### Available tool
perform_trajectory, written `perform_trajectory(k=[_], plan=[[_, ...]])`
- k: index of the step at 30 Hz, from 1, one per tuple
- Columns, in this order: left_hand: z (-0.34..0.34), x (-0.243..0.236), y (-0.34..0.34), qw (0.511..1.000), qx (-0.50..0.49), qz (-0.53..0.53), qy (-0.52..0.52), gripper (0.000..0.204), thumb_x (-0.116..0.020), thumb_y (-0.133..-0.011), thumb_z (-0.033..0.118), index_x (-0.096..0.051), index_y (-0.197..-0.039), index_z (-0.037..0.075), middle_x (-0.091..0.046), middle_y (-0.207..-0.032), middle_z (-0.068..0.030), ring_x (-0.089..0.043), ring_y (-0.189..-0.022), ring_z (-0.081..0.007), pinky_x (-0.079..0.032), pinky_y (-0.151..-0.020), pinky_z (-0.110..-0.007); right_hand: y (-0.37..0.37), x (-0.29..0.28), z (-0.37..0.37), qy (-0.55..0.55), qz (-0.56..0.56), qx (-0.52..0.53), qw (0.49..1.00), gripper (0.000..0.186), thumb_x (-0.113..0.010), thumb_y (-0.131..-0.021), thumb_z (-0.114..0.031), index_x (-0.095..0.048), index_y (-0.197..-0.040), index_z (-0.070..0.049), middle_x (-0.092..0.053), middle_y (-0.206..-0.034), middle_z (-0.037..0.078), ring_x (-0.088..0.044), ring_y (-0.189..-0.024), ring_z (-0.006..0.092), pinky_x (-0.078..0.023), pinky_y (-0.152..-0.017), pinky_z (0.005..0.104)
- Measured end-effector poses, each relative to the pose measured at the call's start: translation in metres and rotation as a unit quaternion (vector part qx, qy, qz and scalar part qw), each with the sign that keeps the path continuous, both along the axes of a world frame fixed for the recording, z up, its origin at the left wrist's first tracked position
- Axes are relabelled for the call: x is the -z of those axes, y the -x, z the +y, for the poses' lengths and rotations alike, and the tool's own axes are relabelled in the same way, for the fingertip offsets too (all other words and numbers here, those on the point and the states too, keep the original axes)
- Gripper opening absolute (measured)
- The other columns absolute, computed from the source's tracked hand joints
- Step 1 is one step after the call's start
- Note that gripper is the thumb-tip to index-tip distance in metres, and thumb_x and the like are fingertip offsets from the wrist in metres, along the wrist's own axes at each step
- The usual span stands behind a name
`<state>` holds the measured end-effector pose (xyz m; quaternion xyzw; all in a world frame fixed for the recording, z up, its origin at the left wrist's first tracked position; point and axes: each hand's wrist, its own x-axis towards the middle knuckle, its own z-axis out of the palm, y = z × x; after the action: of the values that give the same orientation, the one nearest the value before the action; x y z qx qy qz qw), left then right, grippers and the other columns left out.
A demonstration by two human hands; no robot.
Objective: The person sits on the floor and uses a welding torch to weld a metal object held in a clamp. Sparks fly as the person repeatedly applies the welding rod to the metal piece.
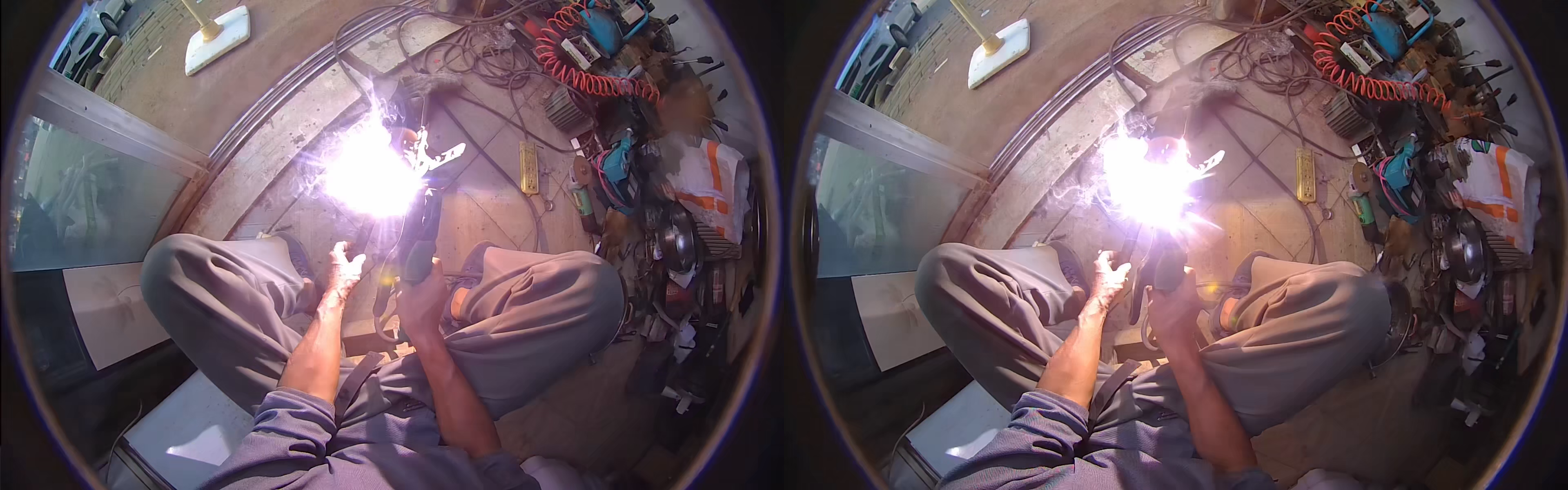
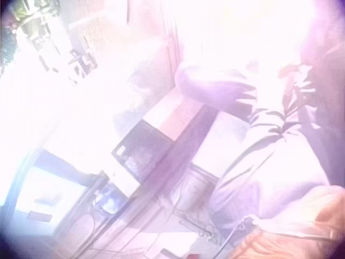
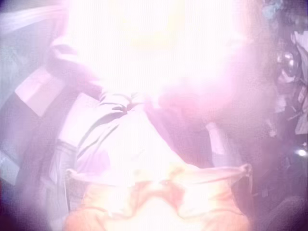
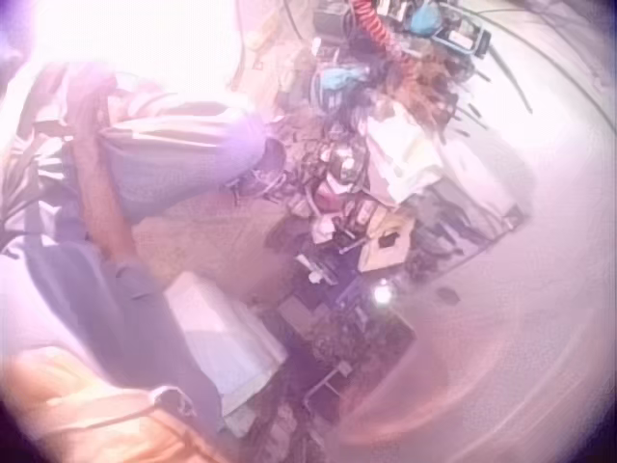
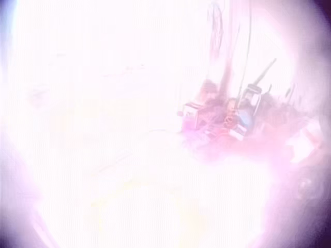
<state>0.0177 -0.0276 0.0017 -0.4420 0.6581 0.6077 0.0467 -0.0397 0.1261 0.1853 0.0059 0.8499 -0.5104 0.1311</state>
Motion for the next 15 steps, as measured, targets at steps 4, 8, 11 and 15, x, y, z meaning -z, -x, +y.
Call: perform_trajectory(k=[4,8,11,15], plan=[[0.001,0.042,-0.019,0.985,-0.016,0.034,0.166,0.043,-0.072,-0.085,0.01,-0.055,-0.122,-0.001,-0.068,-0.095,-0.0133,-0.064,-0.073,-0.0171,-0.053,-0.064,-0.032,-0.005,0.016,0.001,0.016,-0.009,-0.046,0.999,0.041,-0.078,-0.077,-0.004,-0.053,-0.109,0.001,-0.067,-0.092,0.016,-0.069,-0.083,0.0317,-0.053,-0.07,0.0411],[-0.001,0.039,-0.02,0.984,-0.045,0.106,0.137,0.036,-0.072,-0.085,0.009,-0.056,-0.116,-0.002,-0.066,-0.088,-0.0091,-0.06,-0.069,-0.0149,-0.05,-0.063,-0.03,-0.004,0.009,-0.003,-0.011,0.006,-0.012,1.0,0.042,-0.08,-0.071,-0.004,-0.056,-0.105,0.001,-0.068,-0.084,0.023,-0.07,-0.081,0.0406,-0.053,-0.071,0.045],[0.0,0.028,-0.018,0.993,-0.049,0.045,0.099,0.034,-0.077,-0.081,0.016,-0.063,-0.108,-0.001,-0.069,-0.094,-0.013,-0.066,-0.086,-0.0238,-0.052,-0.079,-0.038,-0.001,0.019,0.002,-0.016,0.015,-0.011,1.0,0.045,-0.081,-0.069,-0.005,-0.056,-0.106,0.0,-0.068,-0.084,0.022,-0.07,-0.082,0.0413,-0.052,-0.07,0.0455],[0.002,0.026,-0.018,0.991,-0.058,0.069,0.103,0.034,-0.076,-0.081,0.016,-0.063,-0.107,-0.001,-0.069,-0.091,-0.0124,-0.066,-0.084,-0.0235,-0.051,-0.077,-0.038,-0.002,0.019,0.003,0.012,0.007,-0.009,1.0,0.044,-0.08,-0.07,-0.005,-0.056,-0.108,0.0,-0.068,-0.083,0.021,-0.07,-0.081,0.0412,-0.053,-0.071,0.045]])
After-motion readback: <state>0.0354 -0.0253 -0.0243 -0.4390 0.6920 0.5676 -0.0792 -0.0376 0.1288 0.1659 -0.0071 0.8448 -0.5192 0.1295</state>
